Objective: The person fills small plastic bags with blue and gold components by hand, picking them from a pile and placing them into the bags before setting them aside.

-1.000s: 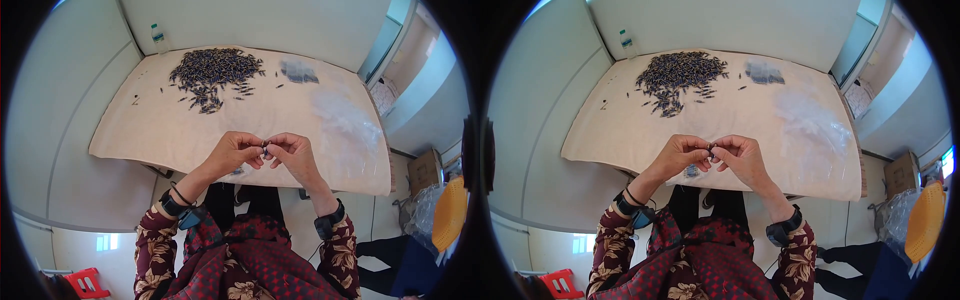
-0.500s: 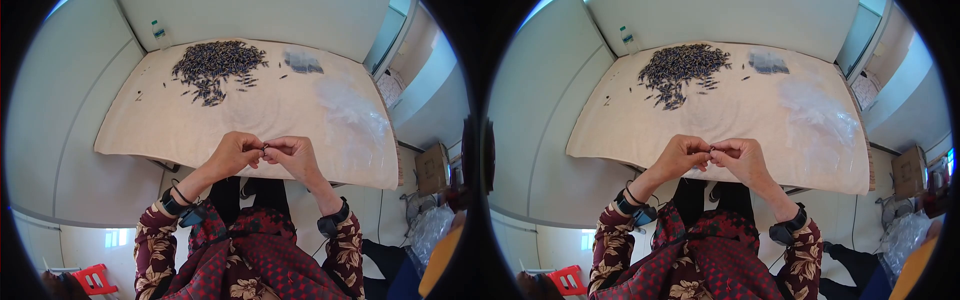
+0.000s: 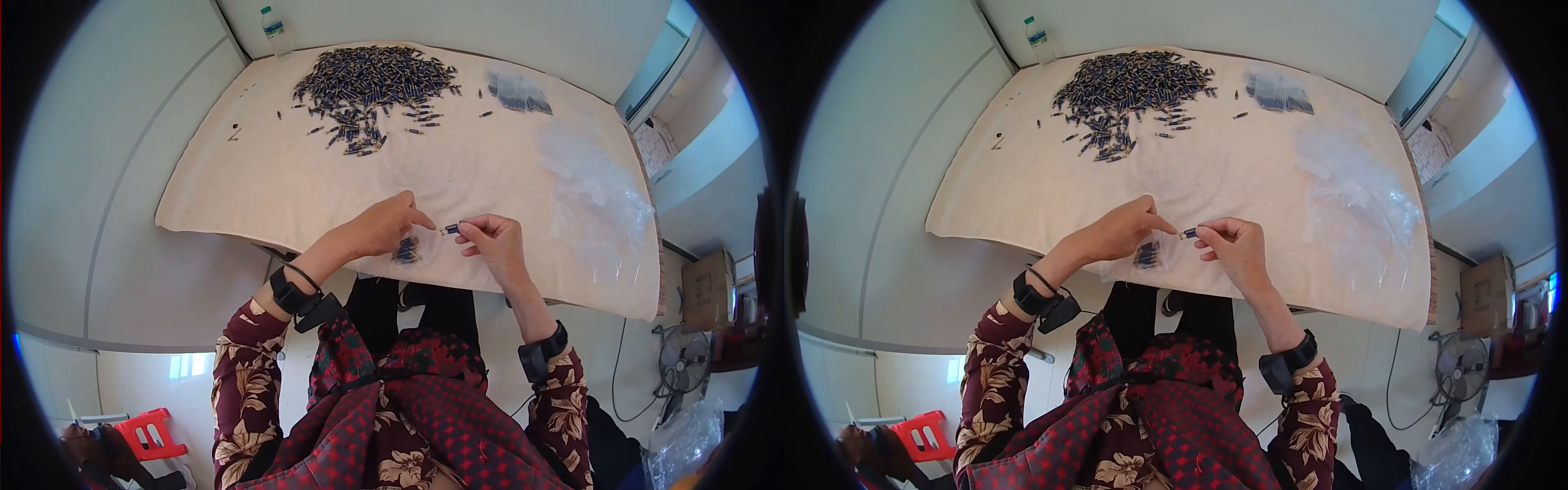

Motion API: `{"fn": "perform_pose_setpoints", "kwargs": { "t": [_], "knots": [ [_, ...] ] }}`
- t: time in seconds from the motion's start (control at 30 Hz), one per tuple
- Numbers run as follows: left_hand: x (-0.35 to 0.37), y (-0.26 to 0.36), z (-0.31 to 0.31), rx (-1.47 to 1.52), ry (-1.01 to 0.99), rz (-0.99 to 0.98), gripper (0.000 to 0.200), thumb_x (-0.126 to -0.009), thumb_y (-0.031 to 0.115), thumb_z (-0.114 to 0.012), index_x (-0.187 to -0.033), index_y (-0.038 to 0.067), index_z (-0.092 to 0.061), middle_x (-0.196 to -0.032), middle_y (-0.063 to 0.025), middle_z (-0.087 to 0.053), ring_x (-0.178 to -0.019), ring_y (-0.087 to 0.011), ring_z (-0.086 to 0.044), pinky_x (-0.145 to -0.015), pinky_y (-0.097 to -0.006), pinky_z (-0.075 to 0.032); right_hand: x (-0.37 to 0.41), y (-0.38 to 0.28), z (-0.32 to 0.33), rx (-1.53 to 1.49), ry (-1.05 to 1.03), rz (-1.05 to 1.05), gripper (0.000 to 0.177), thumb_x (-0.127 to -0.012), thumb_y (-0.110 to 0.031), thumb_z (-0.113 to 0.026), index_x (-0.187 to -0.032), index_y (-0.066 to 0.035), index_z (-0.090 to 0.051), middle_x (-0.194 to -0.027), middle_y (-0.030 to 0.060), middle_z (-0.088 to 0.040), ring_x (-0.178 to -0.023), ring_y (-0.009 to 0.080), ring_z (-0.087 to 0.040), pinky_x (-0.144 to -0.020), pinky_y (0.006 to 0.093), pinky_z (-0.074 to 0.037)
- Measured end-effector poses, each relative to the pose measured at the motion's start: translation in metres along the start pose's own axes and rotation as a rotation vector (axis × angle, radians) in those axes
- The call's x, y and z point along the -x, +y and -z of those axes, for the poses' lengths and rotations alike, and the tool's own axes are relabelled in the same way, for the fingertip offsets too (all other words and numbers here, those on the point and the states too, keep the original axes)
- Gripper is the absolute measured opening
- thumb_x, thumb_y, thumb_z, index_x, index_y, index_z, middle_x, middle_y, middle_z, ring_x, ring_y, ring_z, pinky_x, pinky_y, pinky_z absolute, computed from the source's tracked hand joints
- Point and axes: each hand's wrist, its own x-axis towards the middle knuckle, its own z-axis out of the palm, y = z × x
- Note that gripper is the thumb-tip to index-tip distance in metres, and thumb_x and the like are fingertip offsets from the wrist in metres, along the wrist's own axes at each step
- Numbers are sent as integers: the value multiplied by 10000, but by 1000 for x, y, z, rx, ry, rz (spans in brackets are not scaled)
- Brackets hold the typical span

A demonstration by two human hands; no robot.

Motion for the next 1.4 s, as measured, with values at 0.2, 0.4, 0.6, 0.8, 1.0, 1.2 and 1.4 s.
{"fn": "perform_pose_setpoints", "kwargs": {
  "t": [0.2,0.4,0.6,0.8,1.0,1.2,1.4],
  "knots": [
    [-4,8,9,88,-75,-33,182,-774,-39,-607,-916,58,-666,-860,-111,-536,-853,-273,-553,-752,-333,-460,-1,16,-2,8,-3,-47,145,-849,-104,-685,-882,37,-682,-753,77,-672,-645,99,-637,-525,223,-545],
    [-9,2,5,211,-87,-38,81,-747,-20,-632,-817,21,-638,-783,-108,-599,-741,-261,-591,-666,-330,-474,-2,15,-12,-33,-1,-65,153,-843,-115,-693,-868,36,-686,-727,70,-664,-617,84,-616,-511,215,-534],
    [-12,11,7,185,-65,-10,63,-722,-13,-650,-776,5,-624,-737,-122,-628,-685,-262,-610,-619,-323,-480,-8,11,-19,41,-81,-105,144,-844,-108,-685,-863,34,-687,-739,81,-671,-599,87,-617,-505,206,-523],
    [-12,15,0,152,-34,-65,66,-718,-12,-654,-773,-1,-618,-733,-134,-620,-683,-263,-607,-618,-327,-479,-10,18,-24,-16,-60,-120,125,-850,-85,-671,-870,38,-684,-757,94,-679,-609,96,-630,-524,212,-533],
    [-10,9,-9,146,72,-127,84,-730,-1,-663,-797,0,-612,-757,-138,-615,-691,-273,-609,-618,-334,-477,-9,25,-27,6,-45,-59,90,-852,-42,-654,-866,43,-678,-762,95,-679,-630,108,-644,-551,223,-548],
    [32,17,-29,190,324,70,143,-743,25,-676,-861,-2,-601,-833,-149,-581,-726,-307,-593,-639,-360,-473,-3,18,-27,-34,-40,-94,88,-844,-37,-665,-864,48,-674,-758,88,-677,-638,109,-646,-545,220,-546],
    [57,22,-51,101,493,215,189,-732,45,-686,-876,-10,-578,-884,-166,-539,-806,-351,-555,-690,-407,-462,-4,24,-35,58,-47,-7,97,-827,-35,-685,-860,55,-676,-742,77,-676,-627,95,-631,-565,208,-522]
  ]
}}
